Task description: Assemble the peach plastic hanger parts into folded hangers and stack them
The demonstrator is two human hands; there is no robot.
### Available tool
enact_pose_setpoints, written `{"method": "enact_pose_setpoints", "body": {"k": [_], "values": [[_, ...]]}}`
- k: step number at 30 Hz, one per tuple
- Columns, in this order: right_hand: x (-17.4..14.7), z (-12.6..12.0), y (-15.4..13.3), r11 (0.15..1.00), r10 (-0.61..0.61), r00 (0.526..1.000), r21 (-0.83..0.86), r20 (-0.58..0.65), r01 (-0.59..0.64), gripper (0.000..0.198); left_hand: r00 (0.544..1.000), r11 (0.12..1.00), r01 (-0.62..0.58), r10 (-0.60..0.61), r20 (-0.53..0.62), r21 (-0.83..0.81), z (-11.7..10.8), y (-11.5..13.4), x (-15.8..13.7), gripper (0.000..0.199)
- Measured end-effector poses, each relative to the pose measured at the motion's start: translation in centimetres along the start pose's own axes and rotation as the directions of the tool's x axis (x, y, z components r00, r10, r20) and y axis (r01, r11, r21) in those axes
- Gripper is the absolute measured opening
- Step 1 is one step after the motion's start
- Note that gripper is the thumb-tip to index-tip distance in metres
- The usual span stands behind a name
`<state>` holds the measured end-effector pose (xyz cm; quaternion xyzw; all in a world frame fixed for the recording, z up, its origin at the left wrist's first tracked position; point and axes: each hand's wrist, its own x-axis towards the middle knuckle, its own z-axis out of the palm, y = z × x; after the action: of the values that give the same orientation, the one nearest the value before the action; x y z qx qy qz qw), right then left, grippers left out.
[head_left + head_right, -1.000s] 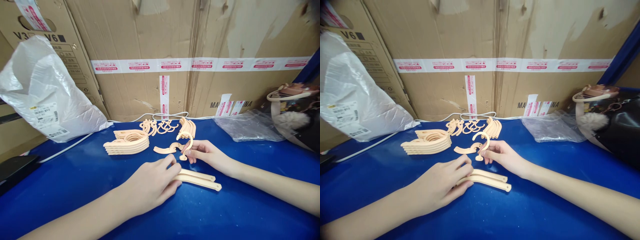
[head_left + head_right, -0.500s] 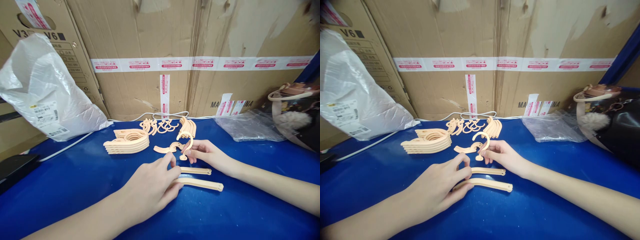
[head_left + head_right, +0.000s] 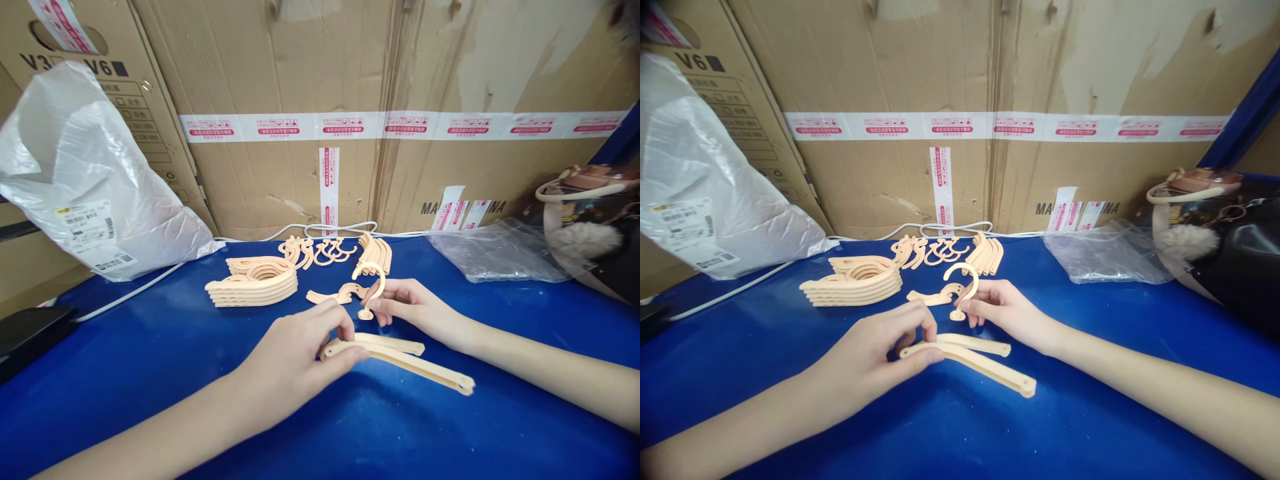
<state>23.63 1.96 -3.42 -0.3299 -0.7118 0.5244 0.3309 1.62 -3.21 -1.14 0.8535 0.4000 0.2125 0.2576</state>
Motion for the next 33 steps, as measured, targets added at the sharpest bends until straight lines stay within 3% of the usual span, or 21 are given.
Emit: {"method": "enact_pose_setpoints", "body": {"k": [3,6,11,13,16,18,21,24,26,30,33], "values": [[0.0,-0.1,0.1,1.0,0.009,1.0,0.026,0.006,-0.009,0.024,0.992,0.89,0.124,-0.119,0.037,-0.439,-0.6,-0.5,0.7,0.024],[-0.1,-0.1,0.3,0.998,0.02,0.999,0.064,0.031,-0.022,0.027,0.98,0.71,0.179,-0.187,0.063,-0.681,-1.2,-0.8,1.1,0.028],[-0.1,-0.1,0.3,1.0,0.01,1.0,0.028,0.008,-0.01,0.027,0.962,0.508,0.193,-0.266,0.06,-0.839,-2.0,-0.7,1.1,0.028],[-0.1,-0.2,0.3,1.0,0.004,1.0,0.003,0.001,-0.004,0.024,0.964,0.477,0.176,-0.261,0.052,-0.861,-2.0,-0.7,1.1,0.029],[0.0,-0.2,0.2,1.0,0.002,1.0,0.0,0.003,-0.002,0.021,0.958,0.5,0.192,-0.282,0.051,-0.845,-1.9,-0.7,1.1,0.034],[0.0,-0.2,0.1,1.0,0.002,1.0,0.006,0.004,-0.002,0.019,0.95,0.566,0.216,-0.309,0.038,-0.796,-1.9,-0.7,1.0,0.038],[-0.1,-0.2,0.0,1.0,0.004,1.0,0.03,-0.006,-0.004,0.015,0.955,0.754,0.211,-0.296,-0.036,-0.622,-1.8,-0.6,1.0,0.043],[-0.2,-0.3,0.0,0.999,0.003,1.0,0.054,-0.012,-0.003,0.01,0.979,0.932,0.135,-0.178,-0.099,-0.337,-1.5,-0.5,0.8,0.042],[-0.3,-0.3,0.0,0.998,-0.005,1.0,0.07,-0.013,0.006,0.009,0.989,0.994,0.083,-0.091,-0.113,-0.076,-1.1,-0.7,0.6,0.038],[-0.3,-0.5,0.0,0.996,-0.011,0.999,0.086,-0.036,0.014,0.013,0.99,0.912,-0.009,0.066,-0.124,0.41,0.0,-1.6,0.4,0.038],[-0.3,-0.5,0.1,0.997,0.007,0.997,0.08,-0.076,-0.001,0.014,0.989,0.869,-0.035,0.1,-0.106,0.494,0.3,-2.3,0.5,0.041]]}}
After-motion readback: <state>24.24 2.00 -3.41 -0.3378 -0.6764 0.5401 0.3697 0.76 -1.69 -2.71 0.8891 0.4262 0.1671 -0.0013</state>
